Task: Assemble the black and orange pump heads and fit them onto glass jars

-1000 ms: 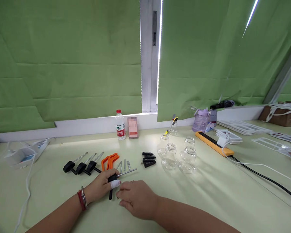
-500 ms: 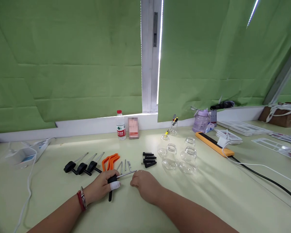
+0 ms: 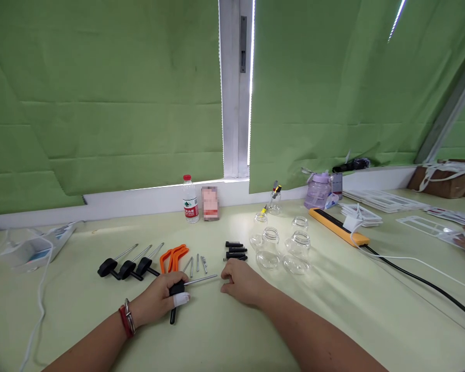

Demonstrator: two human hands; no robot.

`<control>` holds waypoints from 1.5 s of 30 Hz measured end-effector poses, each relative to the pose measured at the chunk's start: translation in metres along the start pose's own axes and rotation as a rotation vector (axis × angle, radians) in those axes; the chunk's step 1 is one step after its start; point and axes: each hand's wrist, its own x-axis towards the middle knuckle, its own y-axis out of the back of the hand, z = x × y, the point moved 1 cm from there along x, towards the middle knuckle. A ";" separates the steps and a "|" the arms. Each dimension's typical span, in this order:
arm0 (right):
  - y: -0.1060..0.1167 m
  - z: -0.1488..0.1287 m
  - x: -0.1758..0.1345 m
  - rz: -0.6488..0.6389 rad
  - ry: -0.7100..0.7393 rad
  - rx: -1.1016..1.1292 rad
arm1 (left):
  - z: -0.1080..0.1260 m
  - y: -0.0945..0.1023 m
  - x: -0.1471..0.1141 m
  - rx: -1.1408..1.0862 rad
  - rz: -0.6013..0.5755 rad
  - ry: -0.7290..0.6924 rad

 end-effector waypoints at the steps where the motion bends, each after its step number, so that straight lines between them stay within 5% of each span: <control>1: 0.000 0.001 0.000 0.007 -0.016 0.004 | 0.000 0.000 0.000 0.005 0.003 -0.004; 13: 0.003 -0.011 -0.002 0.022 0.048 -0.015 | 0.000 -0.001 0.000 0.075 0.008 -0.026; 27: -0.010 0.013 0.008 -0.015 -0.247 0.632 | 0.003 -0.008 -0.002 0.154 0.016 -0.069; 45: -0.009 0.005 0.006 0.050 -0.333 0.740 | 0.005 -0.009 -0.002 0.148 0.022 -0.062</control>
